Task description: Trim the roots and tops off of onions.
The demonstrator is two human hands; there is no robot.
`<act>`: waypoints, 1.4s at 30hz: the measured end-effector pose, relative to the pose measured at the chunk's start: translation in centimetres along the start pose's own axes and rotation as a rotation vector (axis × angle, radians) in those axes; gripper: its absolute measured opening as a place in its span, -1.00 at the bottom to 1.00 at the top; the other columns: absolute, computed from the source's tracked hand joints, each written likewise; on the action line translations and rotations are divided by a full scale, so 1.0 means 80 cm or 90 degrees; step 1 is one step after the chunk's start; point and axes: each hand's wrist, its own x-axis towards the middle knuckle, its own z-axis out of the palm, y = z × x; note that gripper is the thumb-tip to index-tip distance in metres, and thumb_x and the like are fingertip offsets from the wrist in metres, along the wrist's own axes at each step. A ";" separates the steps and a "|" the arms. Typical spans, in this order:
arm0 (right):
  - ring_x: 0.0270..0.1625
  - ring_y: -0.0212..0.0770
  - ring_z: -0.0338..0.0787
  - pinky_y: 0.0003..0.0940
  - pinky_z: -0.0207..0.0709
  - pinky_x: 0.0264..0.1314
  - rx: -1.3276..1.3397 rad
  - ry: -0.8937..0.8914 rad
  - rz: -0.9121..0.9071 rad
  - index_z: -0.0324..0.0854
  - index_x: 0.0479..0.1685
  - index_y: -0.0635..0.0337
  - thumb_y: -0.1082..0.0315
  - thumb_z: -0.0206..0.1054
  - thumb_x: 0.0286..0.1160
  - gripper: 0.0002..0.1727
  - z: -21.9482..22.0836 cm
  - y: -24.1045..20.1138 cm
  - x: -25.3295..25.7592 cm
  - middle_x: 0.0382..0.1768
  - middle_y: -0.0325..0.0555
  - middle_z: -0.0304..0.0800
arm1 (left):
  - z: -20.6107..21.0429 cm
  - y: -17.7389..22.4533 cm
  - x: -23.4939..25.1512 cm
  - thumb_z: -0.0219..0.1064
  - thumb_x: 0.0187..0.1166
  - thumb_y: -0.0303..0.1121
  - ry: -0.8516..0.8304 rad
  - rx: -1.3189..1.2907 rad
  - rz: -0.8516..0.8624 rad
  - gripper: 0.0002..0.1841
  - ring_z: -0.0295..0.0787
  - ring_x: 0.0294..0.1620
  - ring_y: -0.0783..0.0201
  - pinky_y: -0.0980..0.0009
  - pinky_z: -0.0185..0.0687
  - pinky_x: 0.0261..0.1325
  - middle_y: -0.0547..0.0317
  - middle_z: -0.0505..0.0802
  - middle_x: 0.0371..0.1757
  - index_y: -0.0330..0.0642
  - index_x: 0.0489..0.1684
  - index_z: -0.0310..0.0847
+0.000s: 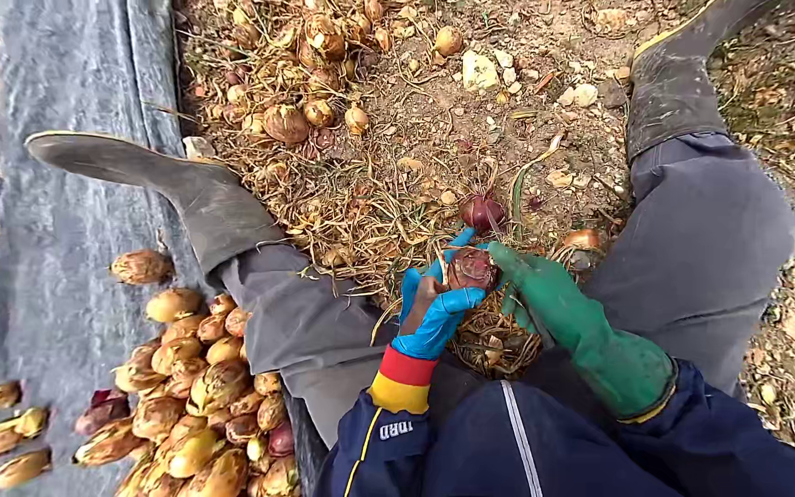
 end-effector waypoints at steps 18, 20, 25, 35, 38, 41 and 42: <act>-0.89 -0.25 0.46 -0.28 0.46 -0.89 0.200 -0.124 0.089 0.68 -0.31 0.15 -0.57 -0.05 0.56 -0.13 0.001 -0.002 -0.034 -0.78 -0.12 0.49 | -0.020 0.005 0.009 0.81 0.04 -0.18 0.141 0.607 0.063 0.09 0.73 0.37 0.31 0.13 0.69 0.44 0.24 0.75 0.45 0.16 0.79 0.27; -0.87 -0.27 0.48 -0.31 0.49 -0.88 0.232 -0.153 0.037 0.68 -0.24 0.15 -0.52 -0.13 0.64 -0.13 -0.006 -0.005 -0.040 -0.77 -0.12 0.50 | -0.041 0.026 0.016 0.83 -0.02 -0.11 0.202 0.662 0.043 0.17 0.71 0.42 0.28 0.09 0.64 0.49 0.18 0.72 0.50 0.12 0.82 0.20; -0.63 -0.12 0.74 -0.24 0.69 -0.62 0.172 -0.140 -0.064 0.71 0.22 0.10 -0.45 -0.01 0.67 -0.21 0.007 0.022 -0.018 -0.42 0.05 0.82 | -0.035 0.090 -0.011 0.82 0.01 -0.28 0.087 0.561 0.104 0.21 0.88 -0.05 0.21 0.25 0.87 -0.18 0.24 0.83 0.29 0.28 0.88 0.11; -0.78 -0.23 0.57 -0.31 0.55 -0.76 0.133 -0.175 -0.010 0.79 0.12 0.07 -0.56 -0.02 0.56 -0.13 0.012 0.028 -0.006 -0.47 -0.02 0.82 | -0.016 -0.010 0.038 0.59 0.34 -0.48 -0.093 0.320 0.116 -0.17 0.73 0.41 0.09 0.12 0.73 0.45 0.08 0.68 0.56 -0.05 0.75 0.37; -0.76 -0.25 0.59 -0.33 0.57 -0.73 0.122 -0.202 -0.010 0.79 0.16 0.04 -0.49 0.11 0.56 -0.22 0.011 0.020 -0.010 -0.46 -0.04 0.81 | -0.016 -0.010 0.032 0.55 0.38 -0.41 -0.053 0.266 0.087 -0.28 0.79 0.26 0.11 0.16 0.76 0.34 0.02 0.78 0.40 -0.03 0.67 0.48; -0.43 -0.10 0.84 -0.25 0.76 -0.41 0.077 -0.200 -0.015 0.62 0.43 -0.01 -0.02 0.38 0.65 -0.52 0.006 0.019 -0.024 -0.17 -0.01 0.91 | -0.030 0.003 0.032 0.65 0.30 -0.39 0.015 0.271 0.102 -0.20 0.79 0.31 0.02 0.08 0.81 0.33 -0.04 0.77 0.42 -0.04 0.68 0.47; -0.34 -0.07 0.88 -0.21 0.80 -0.31 0.057 -0.208 -0.012 0.54 0.52 -0.04 0.14 0.38 0.66 -0.52 0.003 0.022 -0.028 -0.11 -0.01 0.92 | -0.037 0.010 0.032 0.66 0.27 -0.37 0.048 0.288 0.114 -0.20 0.78 0.34 0.03 0.09 0.80 0.35 -0.01 0.77 0.42 -0.04 0.67 0.49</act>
